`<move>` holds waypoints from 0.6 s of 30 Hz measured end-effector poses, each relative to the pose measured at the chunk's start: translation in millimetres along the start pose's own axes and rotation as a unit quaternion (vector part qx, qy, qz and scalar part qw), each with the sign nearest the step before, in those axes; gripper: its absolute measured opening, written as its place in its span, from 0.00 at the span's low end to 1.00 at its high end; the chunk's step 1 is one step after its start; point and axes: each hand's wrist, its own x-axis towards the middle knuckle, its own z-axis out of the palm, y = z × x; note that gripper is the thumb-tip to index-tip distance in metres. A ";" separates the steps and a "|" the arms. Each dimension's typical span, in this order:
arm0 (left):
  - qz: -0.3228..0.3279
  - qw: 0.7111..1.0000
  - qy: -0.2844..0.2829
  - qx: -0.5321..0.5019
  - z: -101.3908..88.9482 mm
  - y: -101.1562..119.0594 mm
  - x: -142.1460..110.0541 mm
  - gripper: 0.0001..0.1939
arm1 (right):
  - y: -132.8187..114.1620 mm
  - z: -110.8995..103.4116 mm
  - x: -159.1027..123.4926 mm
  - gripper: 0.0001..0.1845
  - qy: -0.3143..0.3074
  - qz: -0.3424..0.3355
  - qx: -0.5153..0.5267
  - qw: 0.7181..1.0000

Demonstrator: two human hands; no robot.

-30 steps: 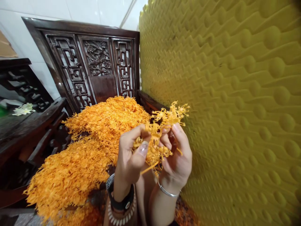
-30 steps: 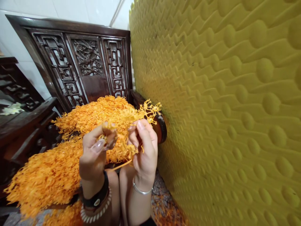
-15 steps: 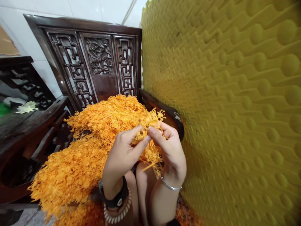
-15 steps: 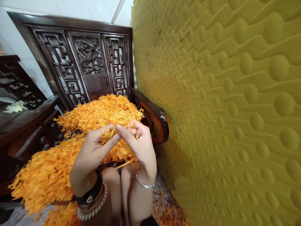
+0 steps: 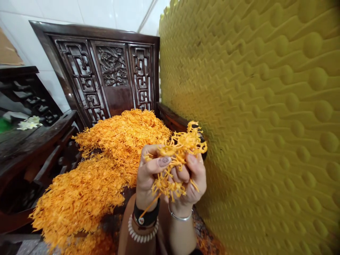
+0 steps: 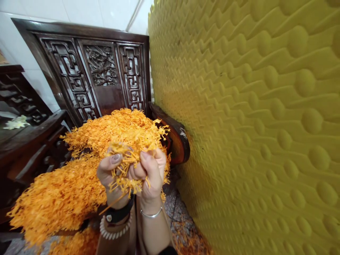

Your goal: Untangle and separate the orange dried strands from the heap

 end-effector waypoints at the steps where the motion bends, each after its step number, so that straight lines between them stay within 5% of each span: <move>1: 0.040 0.999 -0.003 0.029 0.3 0.9 2.9 0.17 | -2.8 -2.2 3.2 0.20 0.007 -0.017 0.014 1.000; 5: 0.153 0.986 -0.032 -0.048 -0.4 8.8 11.5 0.21 | -20.2 -23.2 22.0 0.23 0.020 -0.077 0.029 0.996; 9: 0.144 0.972 -0.102 -0.158 9.0 15.6 11.3 0.13 | -29.5 -37.0 31.8 0.18 -0.005 -0.059 -0.048 0.997; 13: 0.176 0.976 -0.045 -0.122 17.0 11.4 12.3 0.04 | -30.3 -33.3 25.1 0.07 0.074 -0.031 -0.100 0.992; 18: 0.171 0.985 -0.017 -0.021 12.9 5.2 16.7 0.06 | -29.5 -33.4 18.1 0.07 -0.017 -0.021 -0.190 0.981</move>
